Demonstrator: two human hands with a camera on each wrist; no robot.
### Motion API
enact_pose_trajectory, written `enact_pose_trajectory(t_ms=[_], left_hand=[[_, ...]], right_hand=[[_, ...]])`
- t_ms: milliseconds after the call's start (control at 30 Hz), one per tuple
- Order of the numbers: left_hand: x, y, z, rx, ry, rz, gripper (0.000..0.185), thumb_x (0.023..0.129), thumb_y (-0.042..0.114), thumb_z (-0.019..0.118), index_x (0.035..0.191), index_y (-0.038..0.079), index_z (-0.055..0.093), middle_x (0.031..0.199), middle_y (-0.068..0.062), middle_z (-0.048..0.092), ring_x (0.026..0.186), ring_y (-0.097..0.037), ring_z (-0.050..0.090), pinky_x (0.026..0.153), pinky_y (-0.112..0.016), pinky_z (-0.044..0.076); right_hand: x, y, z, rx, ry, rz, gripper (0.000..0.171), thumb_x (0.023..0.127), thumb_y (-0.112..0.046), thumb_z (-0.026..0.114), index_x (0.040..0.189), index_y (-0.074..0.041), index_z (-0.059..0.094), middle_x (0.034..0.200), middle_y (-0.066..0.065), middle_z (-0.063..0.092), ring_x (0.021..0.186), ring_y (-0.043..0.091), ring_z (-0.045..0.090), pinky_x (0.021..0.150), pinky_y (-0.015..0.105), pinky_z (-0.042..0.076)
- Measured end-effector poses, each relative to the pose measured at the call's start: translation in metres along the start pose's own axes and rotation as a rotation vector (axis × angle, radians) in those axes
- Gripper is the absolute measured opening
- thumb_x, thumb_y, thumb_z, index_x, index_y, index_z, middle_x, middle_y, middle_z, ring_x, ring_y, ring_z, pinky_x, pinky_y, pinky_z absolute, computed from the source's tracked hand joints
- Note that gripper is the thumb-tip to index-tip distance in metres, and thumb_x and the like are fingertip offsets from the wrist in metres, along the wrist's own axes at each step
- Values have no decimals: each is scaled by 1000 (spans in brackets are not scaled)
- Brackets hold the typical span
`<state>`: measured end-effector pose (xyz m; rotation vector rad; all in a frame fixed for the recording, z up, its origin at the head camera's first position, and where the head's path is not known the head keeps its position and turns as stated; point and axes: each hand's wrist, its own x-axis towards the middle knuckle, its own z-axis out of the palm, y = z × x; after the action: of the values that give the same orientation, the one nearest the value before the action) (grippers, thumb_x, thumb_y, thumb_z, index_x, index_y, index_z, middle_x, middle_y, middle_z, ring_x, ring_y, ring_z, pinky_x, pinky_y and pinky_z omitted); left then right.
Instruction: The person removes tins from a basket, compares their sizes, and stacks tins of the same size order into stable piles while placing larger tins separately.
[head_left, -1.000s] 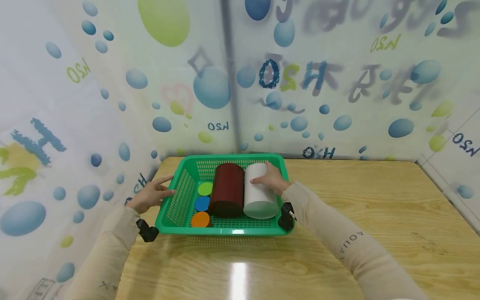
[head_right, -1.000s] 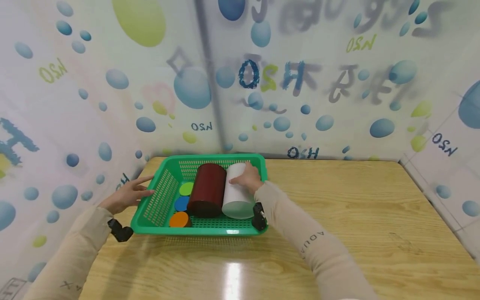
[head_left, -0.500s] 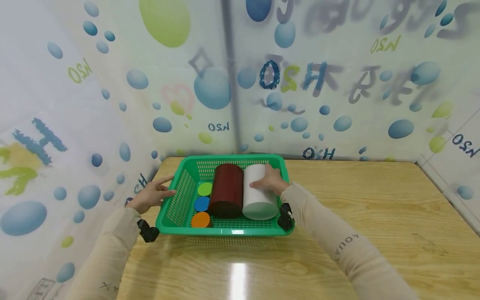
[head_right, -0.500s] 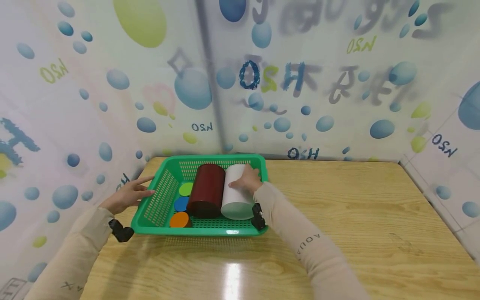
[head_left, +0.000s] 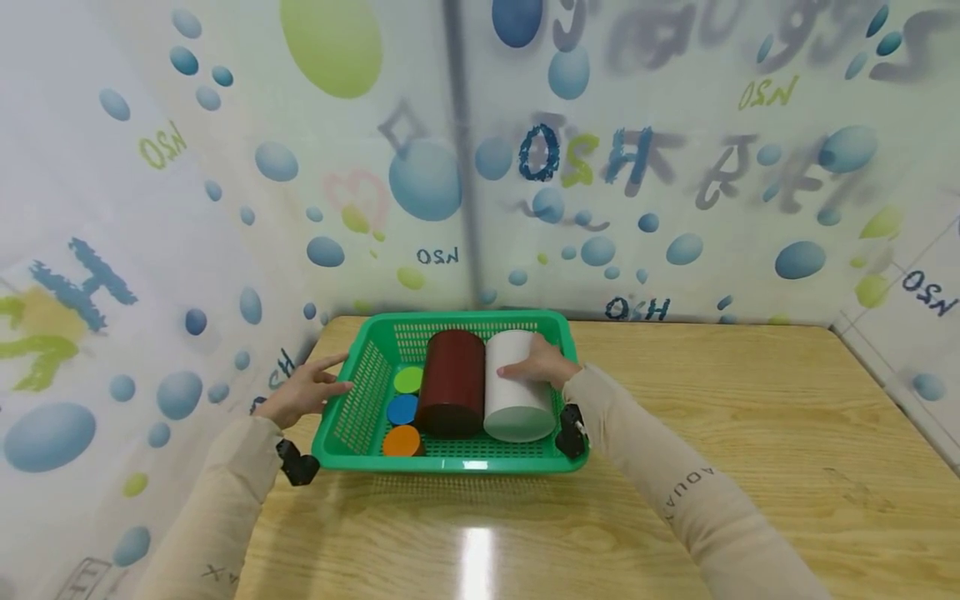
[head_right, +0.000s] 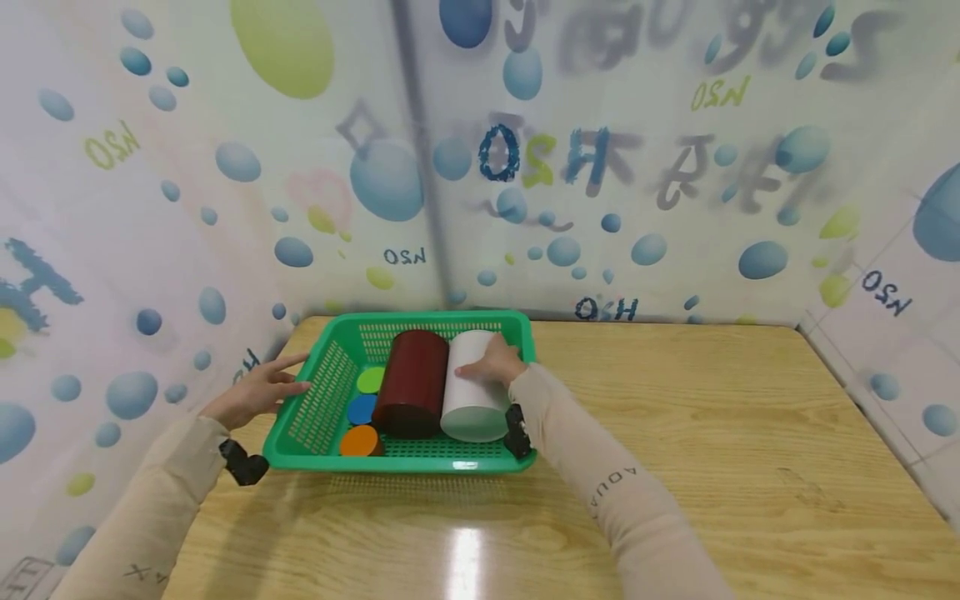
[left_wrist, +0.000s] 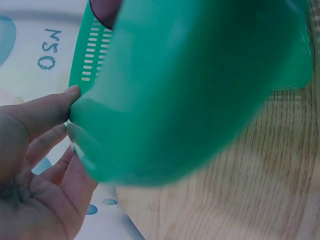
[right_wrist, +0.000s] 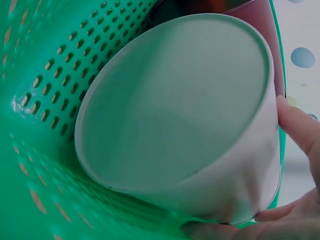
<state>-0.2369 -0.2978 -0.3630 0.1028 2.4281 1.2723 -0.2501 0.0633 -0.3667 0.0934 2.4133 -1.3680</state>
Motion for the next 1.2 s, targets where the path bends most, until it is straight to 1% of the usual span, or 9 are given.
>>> enact_pose_trajectory(t_ms=[100, 333, 433, 633, 700, 867, 1000, 1200], left_hand=[[0, 0, 1, -3, 0, 0, 66, 91, 20, 52, 144, 9, 13, 129, -35, 27, 105, -39, 47, 81, -46, 45], [1, -2, -1, 12, 5, -2, 67, 91, 22, 52, 144, 11, 12, 130, -35, 26, 107, -42, 44, 82, -47, 44], [1, -2, -2, 12, 7, -4, 67, 91, 22, 52, 144, 11, 12, 130, -35, 26, 108, -42, 43, 82, -48, 44], [1, -2, 0, 4, 8, 0, 66, 91, 21, 51, 144, 10, 12, 130, -35, 26, 107, -42, 44, 81, -46, 45], [0, -2, 0, 1, 9, 6, 66, 91, 21, 51, 144, 10, 12, 130, -35, 25, 107, -42, 44, 81, -46, 45], [0, -2, 0, 2, 7, 16, 66, 91, 20, 51, 144, 9, 12, 130, -35, 26, 107, -41, 44, 81, -46, 45], [0, -2, -1, 7, 7, 18, 67, 91, 21, 52, 144, 10, 12, 130, -35, 26, 107, -41, 44, 81, -47, 45], [0, -2, 0, 7, 6, 8, 68, 91, 22, 52, 144, 10, 12, 130, -35, 25, 108, -42, 44, 81, -46, 45]], right_hand=[[0, 1, 0, -21, 7, 17, 94, 76, -27, 70, 140, 2, 6, 129, 26, 28, 113, 37, 35, 89, 49, 37], [1, 2, 0, 70, -67, 11, 96, 79, -24, 66, 139, 3, -4, 129, 25, 28, 112, 36, 37, 90, 48, 37], [1, 2, -1, 71, -82, 20, 97, 80, -25, 65, 139, 2, -6, 130, 25, 28, 113, 36, 37, 91, 49, 36], [2, 5, -3, 95, -108, 60, 100, 79, -28, 66, 139, 0, -8, 132, 23, 24, 115, 37, 34, 91, 54, 32], [3, 6, -3, 105, -118, 66, 100, 79, -28, 66, 140, 0, -8, 132, 23, 24, 115, 37, 34, 91, 55, 32], [4, 7, -3, 97, -131, 77, 101, 79, -30, 66, 140, -2, -10, 133, 23, 23, 116, 38, 34, 91, 57, 31], [5, 7, -3, 73, -130, 93, 103, 79, -33, 65, 139, -3, -14, 132, 24, 23, 116, 40, 34, 87, 63, 30], [7, 7, -2, 81, -145, 108, 104, 79, -34, 65, 139, -4, -14, 133, 24, 22, 117, 41, 33, 87, 65, 28]])
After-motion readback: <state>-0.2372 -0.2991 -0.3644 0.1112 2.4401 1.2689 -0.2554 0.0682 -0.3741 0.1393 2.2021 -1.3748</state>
